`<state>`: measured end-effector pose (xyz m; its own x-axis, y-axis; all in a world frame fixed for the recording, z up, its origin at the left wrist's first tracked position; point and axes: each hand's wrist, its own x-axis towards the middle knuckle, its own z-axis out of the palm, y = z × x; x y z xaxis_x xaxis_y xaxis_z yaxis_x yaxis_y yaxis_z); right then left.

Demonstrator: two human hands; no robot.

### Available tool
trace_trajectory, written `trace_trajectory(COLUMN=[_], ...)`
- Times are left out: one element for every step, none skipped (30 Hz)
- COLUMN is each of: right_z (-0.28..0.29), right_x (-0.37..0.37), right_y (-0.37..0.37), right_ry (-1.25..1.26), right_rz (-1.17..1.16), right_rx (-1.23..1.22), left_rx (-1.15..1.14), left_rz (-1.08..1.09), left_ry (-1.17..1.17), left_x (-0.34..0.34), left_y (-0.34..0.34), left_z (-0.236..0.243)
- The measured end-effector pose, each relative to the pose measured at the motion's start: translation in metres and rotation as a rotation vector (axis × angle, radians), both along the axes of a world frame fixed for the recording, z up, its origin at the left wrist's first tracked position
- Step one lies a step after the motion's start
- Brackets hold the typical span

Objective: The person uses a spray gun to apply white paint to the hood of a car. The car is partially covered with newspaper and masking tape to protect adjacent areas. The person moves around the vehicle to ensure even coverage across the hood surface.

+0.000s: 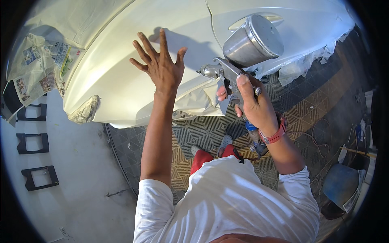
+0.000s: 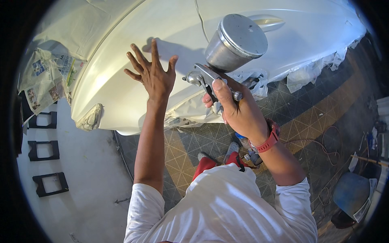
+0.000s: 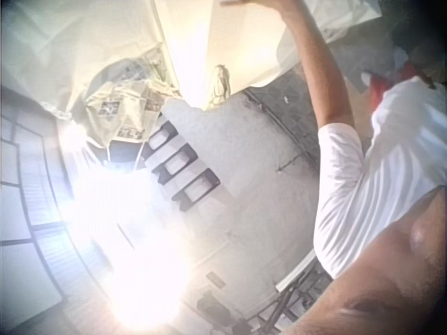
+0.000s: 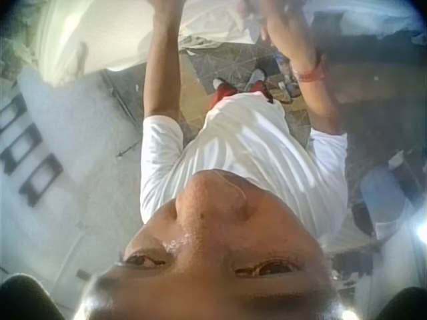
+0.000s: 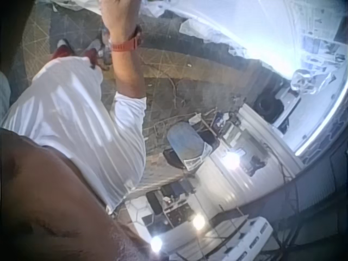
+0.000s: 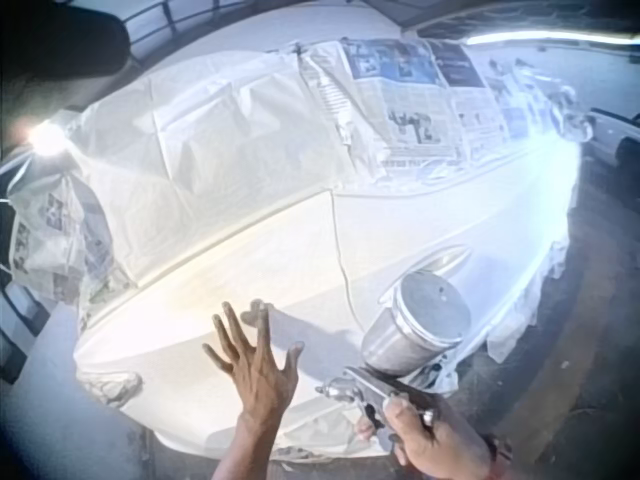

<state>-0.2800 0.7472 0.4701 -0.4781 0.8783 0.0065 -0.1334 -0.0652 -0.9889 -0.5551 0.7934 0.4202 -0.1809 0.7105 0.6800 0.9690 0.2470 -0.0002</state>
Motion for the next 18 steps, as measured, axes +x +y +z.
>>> trace_trajectory(right_z=[0.0,0.001,0.003,0.004,0.005,0.006,0.007,0.007,0.007,0.007,0.008,0.009,0.009,0.01,0.009,0.01,0.011,0.012], right_x=[0.0,-0.001,-0.001,-0.002,0.0,0.001,0.002,0.002,0.002,0.002,0.002,0.002,0.002,0.001,0.0,-0.001,0.0,0.002], right_y=[0.0,-0.001,-0.003,-0.004,-0.004,-0.005,-0.006,-0.006,-0.006,-0.006,-0.007,-0.008,-0.009,-0.009,-0.009,-0.01,-0.009,-0.007], right_ry=[-0.004,-0.005,-0.007,-0.009,-0.013,-0.017,-0.021,-0.02,-0.02,-0.02,-0.024,-0.029,-0.034,-0.025,-0.017,-0.008,-0.007,-0.004], right_rz=[0.003,-0.005,-0.013,-0.021,-0.013,-0.005,0.003,-0.001,-0.005,-0.009,-0.005,-0.001,0.004,-0.006,-0.015,-0.022,-0.047,-0.068], right_rx=[0.008,0.008,0.008,0.008,0.009,0.009,0.01,0.01,0.009,0.009,0.012,0.015,0.019,0.018,0.016,0.016,0.01,0.005], left_rx=[-0.038,-0.074,-0.049,-0.023,0.003,0.058,0.022,-0.015,-0.051,-0.064,-0.014,0.037,0.087,0.128,0.067,0.006,-0.052,-0.091], left_rz=[0.01,0.022,-0.004,-0.029,-0.054,-0.048,-0.043,-0.043,-0.043,-0.073,-0.085,-0.095,-0.106,-0.113,-0.163,-0.212,-0.254,-0.351], left_ry=[0.058,0.116,0.06,0.004,-0.052,-0.071,-0.032,0.004,0.041,0.093,0.035,-0.022,-0.079,-0.087,-0.045,-0.003,0.04,0.004], left_x=[0.003,0.006,0.008,0.009,0.01,0.007,0.007,0.009,0.012,0.017,0.016,0.013,0.011,0.012,0.015,0.02,0.026,0.039], left_y=[-0.001,-0.001,0.0,0.001,0.002,0.003,0.002,0.003,0.003,0.003,0.004,0.007,0.01,0.013,0.013,0.011,0.008,0.003], left_z=[0.002,0.005,0.006,0.007,0.008,0.006,0.006,0.008,0.01,0.012,0.013,0.012,0.012,0.014,0.015,0.016,0.018,0.016])
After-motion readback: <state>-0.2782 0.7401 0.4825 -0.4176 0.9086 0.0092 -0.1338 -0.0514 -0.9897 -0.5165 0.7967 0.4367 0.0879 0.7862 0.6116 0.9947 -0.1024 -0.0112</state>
